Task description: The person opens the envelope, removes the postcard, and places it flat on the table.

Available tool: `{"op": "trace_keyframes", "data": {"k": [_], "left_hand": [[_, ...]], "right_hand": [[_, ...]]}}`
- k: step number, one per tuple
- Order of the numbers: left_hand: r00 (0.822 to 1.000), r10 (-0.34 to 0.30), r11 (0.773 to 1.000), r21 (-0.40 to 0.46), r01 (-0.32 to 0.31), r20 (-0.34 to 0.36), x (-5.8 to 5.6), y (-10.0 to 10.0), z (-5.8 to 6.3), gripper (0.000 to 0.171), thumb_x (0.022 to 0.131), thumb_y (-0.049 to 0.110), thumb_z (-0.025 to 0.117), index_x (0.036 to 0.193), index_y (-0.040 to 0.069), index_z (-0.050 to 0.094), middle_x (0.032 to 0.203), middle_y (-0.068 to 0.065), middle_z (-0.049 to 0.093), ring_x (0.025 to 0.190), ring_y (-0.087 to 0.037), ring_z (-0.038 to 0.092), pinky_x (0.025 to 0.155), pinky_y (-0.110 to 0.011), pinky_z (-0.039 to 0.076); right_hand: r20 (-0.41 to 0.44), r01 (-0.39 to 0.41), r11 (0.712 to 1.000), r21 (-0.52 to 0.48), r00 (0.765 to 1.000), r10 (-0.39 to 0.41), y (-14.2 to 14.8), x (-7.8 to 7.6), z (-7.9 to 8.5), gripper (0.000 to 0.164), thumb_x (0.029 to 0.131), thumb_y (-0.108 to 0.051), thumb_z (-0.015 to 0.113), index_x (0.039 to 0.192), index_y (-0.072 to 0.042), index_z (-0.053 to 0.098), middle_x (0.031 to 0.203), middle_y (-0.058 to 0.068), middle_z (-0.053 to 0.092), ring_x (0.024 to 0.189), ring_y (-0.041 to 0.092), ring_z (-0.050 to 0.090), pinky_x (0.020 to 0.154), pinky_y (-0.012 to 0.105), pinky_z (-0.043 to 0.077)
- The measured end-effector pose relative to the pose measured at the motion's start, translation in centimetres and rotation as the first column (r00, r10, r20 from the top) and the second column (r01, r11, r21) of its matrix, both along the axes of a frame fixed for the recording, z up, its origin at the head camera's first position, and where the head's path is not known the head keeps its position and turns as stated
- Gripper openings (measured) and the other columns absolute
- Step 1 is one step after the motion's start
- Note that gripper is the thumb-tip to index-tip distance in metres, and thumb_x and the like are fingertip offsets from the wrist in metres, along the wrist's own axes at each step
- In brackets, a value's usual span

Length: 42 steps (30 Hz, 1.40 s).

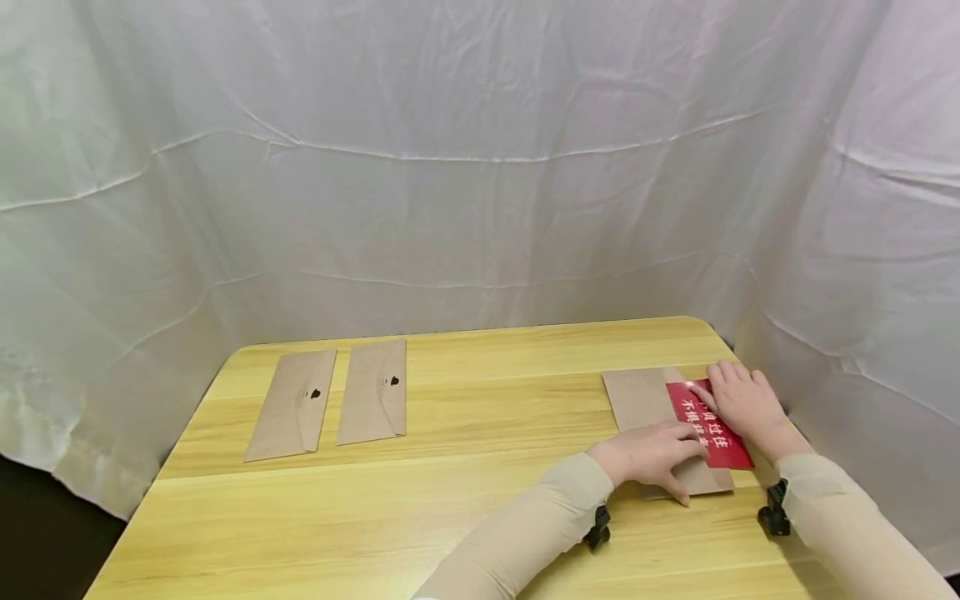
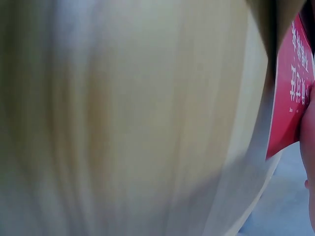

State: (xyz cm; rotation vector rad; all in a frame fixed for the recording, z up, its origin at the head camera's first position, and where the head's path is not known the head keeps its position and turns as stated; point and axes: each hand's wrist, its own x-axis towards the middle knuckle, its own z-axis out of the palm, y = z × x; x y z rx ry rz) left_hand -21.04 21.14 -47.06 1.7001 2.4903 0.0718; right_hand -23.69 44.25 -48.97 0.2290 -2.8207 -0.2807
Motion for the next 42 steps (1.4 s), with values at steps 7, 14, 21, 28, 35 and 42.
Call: {"op": "trace_keyframes", "data": {"k": [7, 14, 21, 28, 35, 42], "left_hand": [[1.0, 0.012, 1.0, -0.005, -0.012, 0.017, -0.2, -0.4, 0.0, 0.071, 0.077, 0.061, 0.072, 0.138, 0.035, 0.048, 0.14, 0.017, 0.041, 0.13, 0.003, 0.037, 0.11, -0.008, 0.026], [1.0, 0.016, 1.0, -0.005, -0.016, 0.027, -0.3, -1.0, -0.2, 0.073, 0.076, 0.06, 0.072, 0.14, 0.034, 0.047, 0.139, 0.017, 0.042, 0.13, 0.003, 0.038, 0.11, -0.008, 0.026], [1.0, 0.016, 1.0, -0.009, -0.016, 0.024, -0.5, -1.9, 0.1, 0.073, 0.076, 0.059, 0.073, 0.139, 0.034, 0.047, 0.137, 0.017, 0.043, 0.126, 0.003, 0.04, 0.107, -0.007, 0.029], [1.0, 0.011, 1.0, -0.014, -0.01, 0.024, -0.4, -2.6, 0.5, 0.071, 0.076, 0.058, 0.074, 0.137, 0.032, 0.05, 0.135, 0.016, 0.045, 0.125, 0.003, 0.042, 0.106, -0.007, 0.03], [1.0, 0.011, 1.0, -0.023, -0.01, 0.028, -0.5, -2.8, 0.5, 0.071, 0.076, 0.058, 0.075, 0.138, 0.032, 0.05, 0.134, 0.015, 0.045, 0.123, 0.003, 0.043, 0.105, -0.007, 0.03], [0.999, 0.014, 0.999, -0.032, -0.013, 0.033, -0.4, -2.9, 0.5, 0.071, 0.075, 0.056, 0.076, 0.137, 0.032, 0.051, 0.133, 0.016, 0.047, 0.122, 0.004, 0.044, 0.104, -0.006, 0.031]], "right_hand": [[-0.008, 0.006, 0.999, 0.045, 1.0, -0.005, 0.9, 0.1, -0.1, 0.043, 0.091, -0.034, 0.065, 0.102, 0.001, 0.043, 0.093, 0.019, 0.046, 0.085, 0.033, 0.047, 0.071, 0.047, 0.036], [0.012, 0.01, 0.996, 0.089, 1.0, -0.011, 1.8, 0.2, -0.3, 0.048, 0.086, -0.03, 0.071, 0.107, 0.002, 0.042, 0.098, 0.021, 0.048, 0.089, 0.034, 0.047, 0.074, 0.048, 0.038], [0.017, 0.028, 0.993, 0.114, 0.999, -0.03, 2.3, 0.4, 0.0, 0.052, 0.085, -0.034, 0.072, 0.107, 0.003, 0.043, 0.096, 0.019, 0.047, 0.087, 0.032, 0.045, 0.072, 0.046, 0.039], [0.013, 0.021, 0.987, 0.157, 1.0, -0.023, 2.8, 0.5, 0.0, 0.052, 0.083, -0.035, 0.073, 0.105, 0.001, 0.043, 0.095, 0.019, 0.046, 0.088, 0.033, 0.045, 0.073, 0.046, 0.039], [-0.015, 0.003, 0.983, 0.181, 1.0, -0.001, 3.3, 0.5, 0.1, 0.049, 0.082, -0.031, 0.075, 0.101, 0.002, 0.042, 0.091, 0.018, 0.044, 0.086, 0.033, 0.044, 0.071, 0.045, 0.037], [-0.028, -0.001, 0.983, 0.185, 1.0, 0.006, 3.4, 0.6, 0.1, 0.047, 0.081, -0.028, 0.076, 0.098, 0.0, 0.042, 0.09, 0.017, 0.043, 0.087, 0.034, 0.044, 0.072, 0.047, 0.037]]}}
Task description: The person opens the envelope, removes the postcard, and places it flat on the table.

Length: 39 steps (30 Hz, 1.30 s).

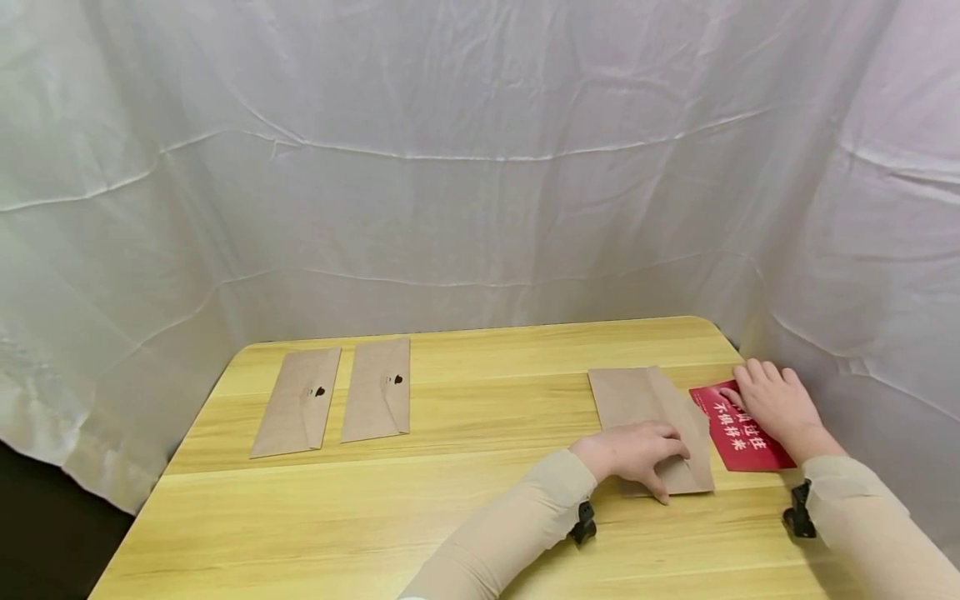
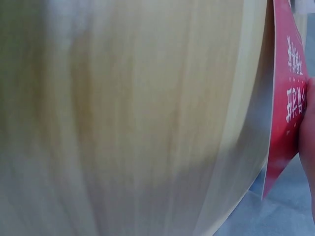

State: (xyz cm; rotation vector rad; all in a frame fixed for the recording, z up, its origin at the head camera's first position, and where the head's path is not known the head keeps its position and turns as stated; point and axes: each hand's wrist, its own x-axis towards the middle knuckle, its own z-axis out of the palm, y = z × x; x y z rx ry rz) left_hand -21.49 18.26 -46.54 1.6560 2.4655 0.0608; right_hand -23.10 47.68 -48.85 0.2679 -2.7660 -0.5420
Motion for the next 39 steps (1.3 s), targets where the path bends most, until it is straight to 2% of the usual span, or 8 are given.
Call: {"op": "trace_keyframes", "data": {"k": [9, 17, 20, 28, 35, 39], "left_hand": [[1.0, 0.004, 0.999, -0.034, -0.004, 0.0, 0.1, 0.6, 0.4, 0.069, 0.076, 0.056, 0.076, 0.136, 0.032, 0.053, 0.13, 0.017, 0.05, 0.121, 0.005, 0.045, 0.102, -0.005, 0.031], [1.0, 0.011, 0.998, -0.064, -0.01, 0.021, 0.1, 1.3, 0.2, 0.063, 0.077, 0.054, 0.076, 0.133, 0.032, 0.056, 0.128, 0.019, 0.052, 0.119, 0.005, 0.046, 0.1, -0.005, 0.032], [1.0, 0.008, 0.998, -0.06, -0.007, 0.021, 0.0, 1.5, 0.1, 0.062, 0.078, 0.054, 0.076, 0.133, 0.032, 0.057, 0.128, 0.018, 0.053, 0.118, 0.005, 0.047, 0.099, -0.005, 0.032], [0.999, 0.029, 0.998, -0.049, -0.028, 0.023, -0.2, 1.8, 0.0, 0.06, 0.079, 0.055, 0.073, 0.133, 0.033, 0.057, 0.13, 0.019, 0.052, 0.119, 0.005, 0.046, 0.101, -0.005, 0.032], [0.999, 0.05, 0.998, -0.043, -0.051, -0.016, 0.0, 1.3, -0.2, 0.058, 0.083, 0.06, 0.066, 0.134, 0.036, 0.054, 0.134, 0.019, 0.05, 0.124, 0.003, 0.045, 0.105, -0.009, 0.032], [0.997, 0.043, 0.999, -0.021, -0.045, -0.059, 0.1, 0.3, 0.0, 0.058, 0.086, 0.061, 0.062, 0.136, 0.034, 0.052, 0.138, 0.016, 0.048, 0.128, 0.0, 0.043, 0.108, -0.017, 0.035]], "right_hand": [[0.035, 0.051, 0.999, -0.011, 0.998, -0.05, 0.0, -0.4, -0.5, 0.047, 0.083, -0.03, 0.075, 0.102, -0.001, 0.043, 0.092, 0.019, 0.045, 0.088, 0.035, 0.044, 0.072, 0.047, 0.038], [-0.015, 0.05, 0.996, -0.068, 0.999, -0.051, -0.1, -0.1, -1.2, 0.042, 0.086, -0.031, 0.07, 0.106, -0.001, 0.048, 0.094, 0.021, 0.049, 0.088, 0.037, 0.047, 0.069, 0.048, 0.038], [-0.013, 0.064, 0.996, -0.059, 0.998, -0.065, -0.2, -0.1, -1.3, 0.04, 0.086, -0.03, 0.069, 0.105, -0.002, 0.047, 0.092, 0.021, 0.047, 0.087, 0.036, 0.045, 0.068, 0.047, 0.038], [0.057, 0.122, 0.99, -0.07, 0.991, -0.118, -0.8, -0.4, -1.0, 0.041, 0.089, -0.032, 0.067, 0.107, -0.001, 0.047, 0.093, 0.022, 0.047, 0.089, 0.037, 0.043, 0.07, 0.047, 0.038], [0.078, 0.135, 0.986, -0.094, 0.989, -0.127, -1.1, -0.6, -0.9, 0.042, 0.091, -0.032, 0.065, 0.108, 0.0, 0.044, 0.092, 0.023, 0.046, 0.089, 0.039, 0.043, 0.07, 0.048, 0.037], [0.064, 0.123, 0.986, -0.109, 0.991, -0.116, -1.4, -1.0, -0.6, 0.045, 0.09, -0.032, 0.065, 0.114, 0.001, 0.046, 0.098, 0.025, 0.049, 0.094, 0.041, 0.045, 0.073, 0.051, 0.039]]}}
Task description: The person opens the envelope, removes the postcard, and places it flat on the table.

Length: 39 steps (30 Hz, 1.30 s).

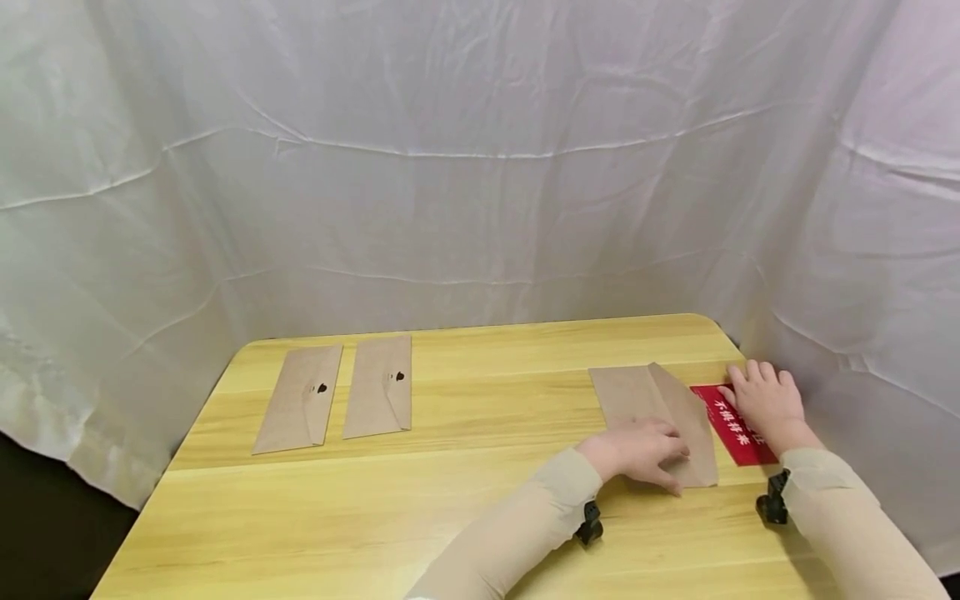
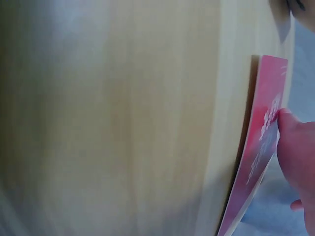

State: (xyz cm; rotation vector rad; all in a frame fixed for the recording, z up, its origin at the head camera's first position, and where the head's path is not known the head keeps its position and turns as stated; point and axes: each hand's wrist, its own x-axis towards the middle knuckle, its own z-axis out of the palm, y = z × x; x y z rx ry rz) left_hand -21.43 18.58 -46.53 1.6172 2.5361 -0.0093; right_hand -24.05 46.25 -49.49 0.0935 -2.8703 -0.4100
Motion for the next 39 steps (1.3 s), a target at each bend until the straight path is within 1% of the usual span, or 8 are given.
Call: {"op": "trace_keyframes", "data": {"k": [3, 8, 14, 20, 23, 29, 35, 39], "left_hand": [[0.999, 0.013, 1.0, 0.003, -0.013, -0.03, 0.1, -1.0, 0.2, 0.057, 0.088, 0.061, 0.059, 0.138, 0.036, 0.05, 0.145, 0.016, 0.044, 0.136, -0.002, 0.038, 0.112, -0.028, 0.035], [0.996, 0.05, 0.999, 0.005, -0.05, -0.069, 0.1, -2.7, 0.3, 0.055, 0.09, 0.064, 0.052, 0.14, 0.043, 0.043, 0.153, 0.018, 0.035, 0.146, -0.006, 0.026, 0.119, -0.045, 0.028], [0.99, 0.082, 0.995, 0.058, -0.076, -0.114, 0.1, -4.8, 0.5, 0.059, 0.09, 0.069, 0.045, 0.143, 0.043, 0.04, 0.157, 0.013, 0.031, 0.15, -0.011, 0.019, 0.12, -0.052, 0.024], [0.978, 0.119, 0.985, 0.141, -0.095, -0.17, 0.1, -7.6, 1.6, 0.059, 0.092, 0.069, 0.042, 0.143, 0.04, 0.043, 0.156, 0.011, 0.036, 0.149, -0.014, 0.023, 0.119, -0.052, 0.024], [0.974, 0.149, 0.976, 0.185, -0.116, -0.172, 0.0, -9.2, 2.0, 0.058, 0.093, 0.066, 0.044, 0.143, 0.037, 0.044, 0.155, 0.01, 0.037, 0.148, -0.015, 0.027, 0.119, -0.052, 0.025], [0.961, 0.217, 0.953, 0.253, -0.17, -0.173, -0.3, -12.6, 2.4, 0.059, 0.093, 0.064, 0.045, 0.144, 0.034, 0.045, 0.154, 0.007, 0.039, 0.147, -0.016, 0.03, 0.119, -0.054, 0.025], [0.947, 0.292, 0.91, 0.344, -0.231, -0.137, -0.2, -16.0, 3.1, 0.057, 0.093, 0.059, 0.052, 0.142, 0.03, 0.048, 0.152, 0.004, 0.043, 0.145, -0.022, 0.035, 0.117, -0.055, 0.027], [0.929, 0.343, 0.882, 0.387, -0.268, -0.139, -0.5, -18.1, 3.5, 0.057, 0.093, 0.057, 0.052, 0.142, 0.029, 0.048, 0.152, 0.002, 0.043, 0.145, -0.023, 0.035, 0.118, -0.055, 0.026]], "right_hand": [[-0.013, -0.016, 0.999, -0.03, 1.0, 0.016, -0.4, -0.3, 0.2, 0.047, 0.089, -0.031, 0.066, 0.119, 0.001, 0.047, 0.103, 0.027, 0.051, 0.098, 0.042, 0.046, 0.075, 0.053, 0.039], [-0.029, -0.028, 0.994, -0.108, 0.999, 0.025, -1.2, -0.4, 1.0, 0.047, 0.091, -0.031, 0.063, 0.124, -0.001, 0.046, 0.109, 0.028, 0.051, 0.102, 0.045, 0.045, 0.077, 0.057, 0.037], [-0.023, 0.017, 0.982, -0.189, 0.999, -0.022, -2.2, 0.2, 2.7, 0.052, 0.094, -0.032, 0.057, 0.133, -0.001, 0.041, 0.118, 0.031, 0.045, 0.11, 0.049, 0.04, 0.082, 0.062, 0.034], [-0.056, 0.03, 0.964, -0.263, 0.997, -0.046, -3.2, 1.3, 4.0, 0.054, 0.096, -0.032, 0.056, 0.136, -0.001, 0.039, 0.125, 0.032, 0.043, 0.114, 0.051, 0.037, 0.086, 0.067, 0.032], [-0.078, 0.016, 0.959, -0.284, 0.996, -0.04, -3.7, 1.6, 4.5, 0.053, 0.097, -0.033, 0.055, 0.136, -0.001, 0.039, 0.128, 0.031, 0.042, 0.116, 0.051, 0.036, 0.086, 0.068, 0.032], [-0.069, 0.012, 0.941, -0.339, 0.997, -0.038, -6.0, 2.3, 5.8, 0.053, 0.097, -0.032, 0.054, 0.137, -0.002, 0.04, 0.134, 0.033, 0.037, 0.124, 0.052, 0.03, 0.089, 0.071, 0.029], [-0.046, -0.013, 0.92, -0.391, 0.999, -0.006, -9.2, 2.8, 6.8, 0.051, 0.097, -0.034, 0.055, 0.137, -0.004, 0.042, 0.14, 0.032, 0.035, 0.129, 0.053, 0.028, 0.092, 0.073, 0.028], [-0.034, -0.044, 0.904, -0.425, 0.999, 0.033, -11.9, 2.7, 7.5, 0.051, 0.098, -0.034, 0.052, 0.139, -0.004, 0.042, 0.144, 0.032, 0.032, 0.132, 0.054, 0.027, 0.096, 0.076, 0.026]]}}
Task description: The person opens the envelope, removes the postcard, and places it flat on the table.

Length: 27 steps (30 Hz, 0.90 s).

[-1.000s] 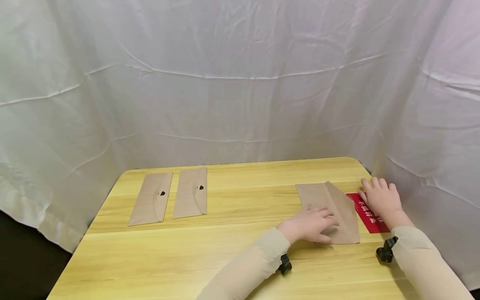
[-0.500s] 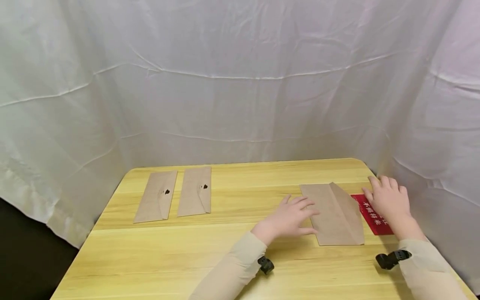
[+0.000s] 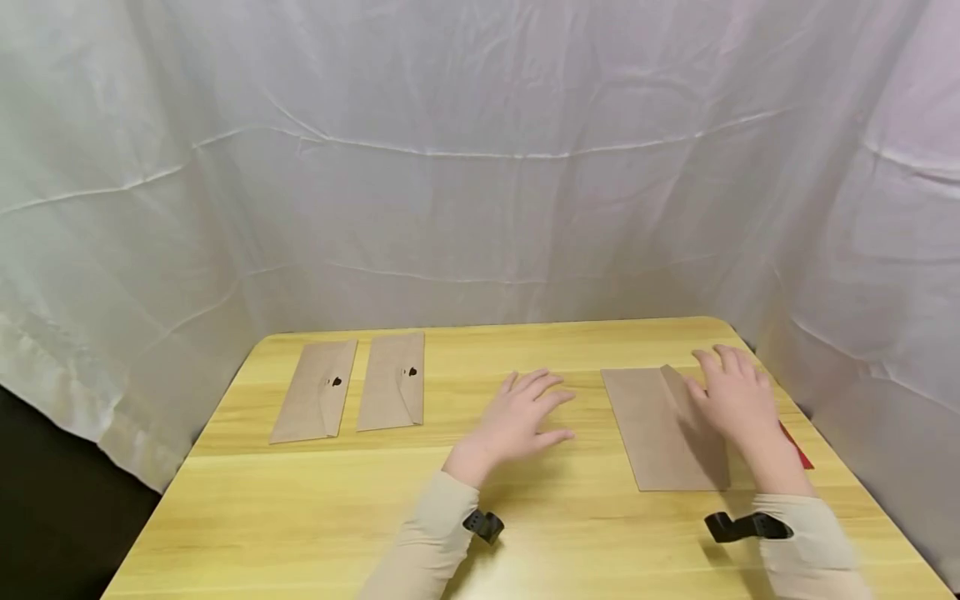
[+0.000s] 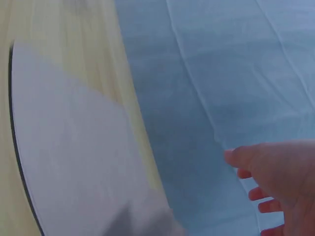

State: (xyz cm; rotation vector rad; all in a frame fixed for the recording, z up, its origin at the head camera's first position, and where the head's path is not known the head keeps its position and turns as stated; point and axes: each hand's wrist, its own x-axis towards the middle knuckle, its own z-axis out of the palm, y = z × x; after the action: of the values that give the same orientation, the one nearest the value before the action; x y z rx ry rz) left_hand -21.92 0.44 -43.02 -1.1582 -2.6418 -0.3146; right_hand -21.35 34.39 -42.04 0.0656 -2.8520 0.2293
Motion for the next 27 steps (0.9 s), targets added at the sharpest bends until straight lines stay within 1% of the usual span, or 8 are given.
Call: {"op": "trace_keyframes", "data": {"k": [6, 9, 12, 14, 16, 20, 22, 27], "left_hand": [[0.998, 0.056, 0.994, 0.097, -0.056, 0.002, -0.4, -2.9, 0.4, 0.055, 0.093, 0.054, 0.056, 0.14, 0.025, 0.052, 0.151, -0.001, 0.045, 0.144, -0.026, 0.035, 0.117, -0.057, 0.026], [0.996, 0.091, 0.986, 0.136, -0.092, 0.016, -0.5, -4.4, 0.3, 0.054, 0.092, 0.052, 0.058, 0.138, 0.024, 0.053, 0.149, -0.002, 0.046, 0.144, -0.027, 0.036, 0.117, -0.059, 0.026], [0.99, 0.134, 0.975, 0.174, -0.138, 0.036, -0.8, -5.8, 0.3, 0.054, 0.092, 0.05, 0.059, 0.138, 0.022, 0.054, 0.148, -0.003, 0.047, 0.144, -0.028, 0.035, 0.116, -0.059, 0.025], [0.986, 0.158, 0.962, 0.218, -0.166, 0.051, -1.1, -6.8, 0.3, 0.053, 0.092, 0.048, 0.061, 0.137, 0.02, 0.055, 0.147, -0.006, 0.048, 0.143, -0.031, 0.036, 0.115, -0.062, 0.025], [0.981, 0.188, 0.945, 0.261, -0.195, 0.052, -1.3, -7.8, 0.3, 0.053, 0.091, 0.046, 0.063, 0.135, 0.017, 0.056, 0.146, -0.009, 0.05, 0.142, -0.034, 0.037, 0.114, -0.063, 0.026], [0.968, 0.245, 0.91, 0.334, -0.247, 0.049, -1.8, -9.8, 0.1, 0.053, 0.09, 0.042, 0.066, 0.133, 0.013, 0.059, 0.143, -0.013, 0.052, 0.138, -0.038, 0.041, 0.111, -0.066, 0.028], [0.959, 0.278, 0.894, 0.35, -0.28, 0.057, -2.0, -10.8, 0.1, 0.053, 0.089, 0.041, 0.067, 0.133, 0.012, 0.058, 0.143, -0.013, 0.052, 0.139, -0.038, 0.041, 0.111, -0.065, 0.028], [0.929, 0.359, 0.862, 0.349, -0.366, 0.087, -2.4, -13.2, -0.1, 0.054, 0.09, 0.042, 0.066, 0.134, 0.013, 0.058, 0.144, -0.012, 0.051, 0.142, -0.034, 0.037, 0.114, -0.063, 0.027]], "right_hand": [[0.064, -0.075, 0.997, 0.007, 0.995, 0.075, -4.3, -0.3, 1.0, 0.056, 0.096, -0.031, 0.055, 0.143, -0.004, 0.04, 0.15, 0.031, 0.028, 0.139, 0.052, 0.021, 0.105, 0.076, 0.021], [0.084, -0.12, 0.993, 0.01, 0.989, 0.119, -6.4, -0.3, 1.3, 0.057, 0.096, -0.029, 0.055, 0.145, -0.004, 0.04, 0.151, 0.03, 0.028, 0.141, 0.051, 0.021, 0.107, 0.074, 0.022], [0.086, -0.155, 0.988, 0.009, 0.984, 0.153, -8.4, -0.5, 1.4, 0.056, 0.096, -0.029, 0.056, 0.144, -0.005, 0.041, 0.152, 0.029, 0.03, 0.141, 0.05, 0.023, 0.108, 0.071, 0.024], [0.079, -0.173, 0.985, 0.008, 0.982, 0.172, -9.7, -0.7, 1.3, 0.055, 0.096, -0.03, 0.057, 0.143, -0.005, 0.043, 0.151, 0.028, 0.032, 0.141, 0.049, 0.025, 0.109, 0.069, 0.027], [0.075, -0.19, 0.982, 0.011, 0.979, 0.189, -11.0, -1.0, 1.0, 0.055, 0.096, -0.031, 0.058, 0.143, -0.006, 0.044, 0.151, 0.027, 0.033, 0.141, 0.048, 0.027, 0.109, 0.068, 0.029], [0.082, -0.227, 0.974, -0.013, 0.97, 0.227, -13.7, -1.7, 0.4, 0.057, 0.096, -0.033, 0.058, 0.145, -0.006, 0.043, 0.153, 0.026, 0.032, 0.143, 0.047, 0.026, 0.11, 0.067, 0.029], [0.091, -0.245, 0.969, -0.041, 0.965, 0.247, -15.2, -2.0, 0.0, 0.059, 0.096, -0.034, 0.058, 0.146, -0.006, 0.042, 0.155, 0.025, 0.03, 0.144, 0.047, 0.024, 0.111, 0.067, 0.026], [0.096, -0.284, 0.956, -0.079, 0.952, 0.29, -18.4, -2.3, -0.9, 0.059, 0.095, -0.036, 0.059, 0.145, -0.009, 0.044, 0.154, 0.023, 0.033, 0.145, 0.044, 0.026, 0.112, 0.065, 0.028]]}}
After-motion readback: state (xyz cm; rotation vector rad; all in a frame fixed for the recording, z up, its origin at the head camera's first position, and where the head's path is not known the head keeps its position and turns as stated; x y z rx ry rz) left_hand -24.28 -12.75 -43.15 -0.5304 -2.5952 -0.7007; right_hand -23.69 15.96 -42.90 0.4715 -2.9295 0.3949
